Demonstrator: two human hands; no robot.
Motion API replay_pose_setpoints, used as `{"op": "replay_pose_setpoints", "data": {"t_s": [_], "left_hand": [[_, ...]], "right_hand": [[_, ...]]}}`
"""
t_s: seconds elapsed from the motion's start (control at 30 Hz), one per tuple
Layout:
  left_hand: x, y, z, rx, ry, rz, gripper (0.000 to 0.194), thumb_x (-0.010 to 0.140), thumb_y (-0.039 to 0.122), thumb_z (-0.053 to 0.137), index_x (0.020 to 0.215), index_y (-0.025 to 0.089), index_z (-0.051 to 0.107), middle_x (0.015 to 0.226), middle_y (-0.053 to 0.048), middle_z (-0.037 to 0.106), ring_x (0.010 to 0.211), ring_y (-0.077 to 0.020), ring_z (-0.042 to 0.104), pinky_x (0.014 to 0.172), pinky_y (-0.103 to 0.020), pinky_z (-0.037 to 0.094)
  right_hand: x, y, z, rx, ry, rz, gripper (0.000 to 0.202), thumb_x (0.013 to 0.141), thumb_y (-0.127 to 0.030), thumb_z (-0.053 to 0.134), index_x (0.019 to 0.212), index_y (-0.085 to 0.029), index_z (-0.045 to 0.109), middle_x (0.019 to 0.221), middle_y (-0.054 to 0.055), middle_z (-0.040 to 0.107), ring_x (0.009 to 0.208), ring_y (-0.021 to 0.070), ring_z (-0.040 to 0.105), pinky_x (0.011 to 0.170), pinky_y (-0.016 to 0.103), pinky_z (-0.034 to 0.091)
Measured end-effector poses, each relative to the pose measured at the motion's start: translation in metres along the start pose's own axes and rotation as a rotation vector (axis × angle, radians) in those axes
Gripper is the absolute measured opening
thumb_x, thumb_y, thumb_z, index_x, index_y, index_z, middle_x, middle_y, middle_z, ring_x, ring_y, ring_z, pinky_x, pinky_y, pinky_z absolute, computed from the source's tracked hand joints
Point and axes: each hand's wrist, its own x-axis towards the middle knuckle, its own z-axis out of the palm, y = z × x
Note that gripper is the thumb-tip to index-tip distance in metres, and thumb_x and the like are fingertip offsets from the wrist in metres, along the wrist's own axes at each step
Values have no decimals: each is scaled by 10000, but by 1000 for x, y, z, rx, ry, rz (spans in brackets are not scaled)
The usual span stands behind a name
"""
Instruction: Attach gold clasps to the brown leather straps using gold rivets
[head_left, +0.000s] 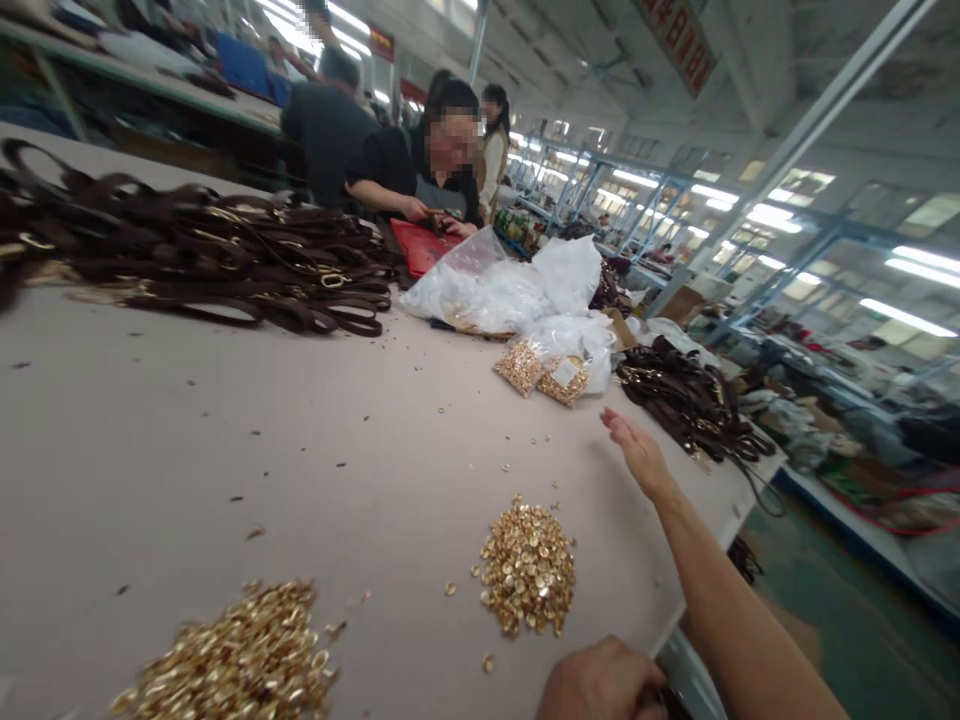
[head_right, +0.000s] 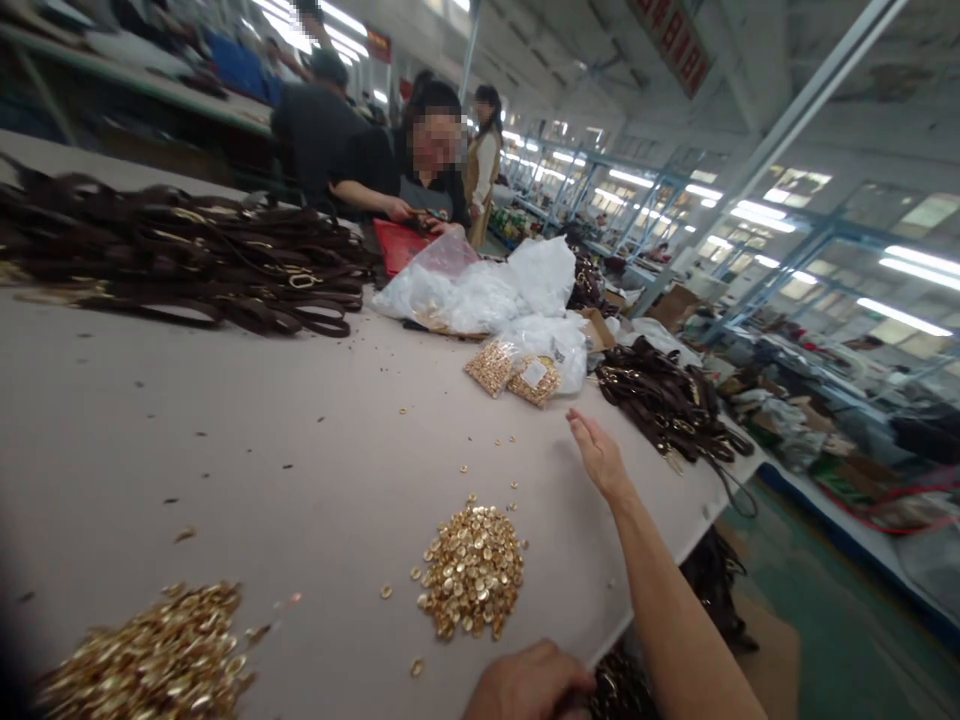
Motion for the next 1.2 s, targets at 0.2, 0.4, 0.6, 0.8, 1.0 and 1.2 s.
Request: {"op": "replay_pose_setpoints", "data": {"t_s": [0.2, 0.4, 0.6, 0.8, 1.0, 1.2], "left_hand": [[-6, 6, 1, 68, 34, 30, 297, 713, 103, 684, 997, 180, 719, 902, -70, 740, 840, -226, 667, 776, -296, 511], [-9, 1, 5, 196, 15, 115, 243, 720, 202, 752, 961, 214, 724, 850, -40, 734, 803, -214, 654, 740, -274, 500], [2, -10, 14, 343, 1, 155, 197, 745, 328, 803, 926, 267, 757, 809, -32, 752, 751, -203, 677, 612, -220, 484], [4, -8, 12, 381, -10, 193, 227, 750, 336, 804, 955, 254, 755, 810, -43, 765, 747, -212, 693, 570, -226, 472], [4, -7, 13, 391, 10, 201, 178, 752, 330, 804, 907, 252, 760, 783, -39, 764, 722, -206, 688, 543, -226, 456], [4, -6, 15, 346, 40, 199, 117, 853, 313, 723, 902, 207, 734, 797, -38, 733, 698, -175, 662, 582, -253, 511]], "right_hand": [[-89, 49, -61, -155, 113, 107, 883, 891, -733, 323, 1487, -82, 347, 1505, 207, 406, 1414, 305, 363, 1204, 507, 216], [-110, 25, -8, -189, -2, 48, 833, 870, -707, 453, 1458, -118, 420, 1524, 180, 390, 1431, 346, 321, 1205, 552, 186], [-82, -14, 10, -115, -96, -96, 673, 950, -638, 350, 1474, -218, 399, 1523, 77, 424, 1419, 244, 365, 1196, 439, 271], [-51, 5, 10, -171, -41, -5, 869, 876, -746, 359, 1496, -137, 350, 1547, 174, 352, 1441, 351, 296, 1202, 570, 167], [-85, -36, 45, -106, -275, -155, 687, 958, -637, 326, 1506, -224, 342, 1543, 82, 390, 1407, 261, 385, 1175, 466, 314], [-42, -42, 54, -173, -274, -215, 759, 925, -686, 351, 1490, -179, 373, 1568, 127, 327, 1463, 321, 250, 1207, 569, 156]]}}
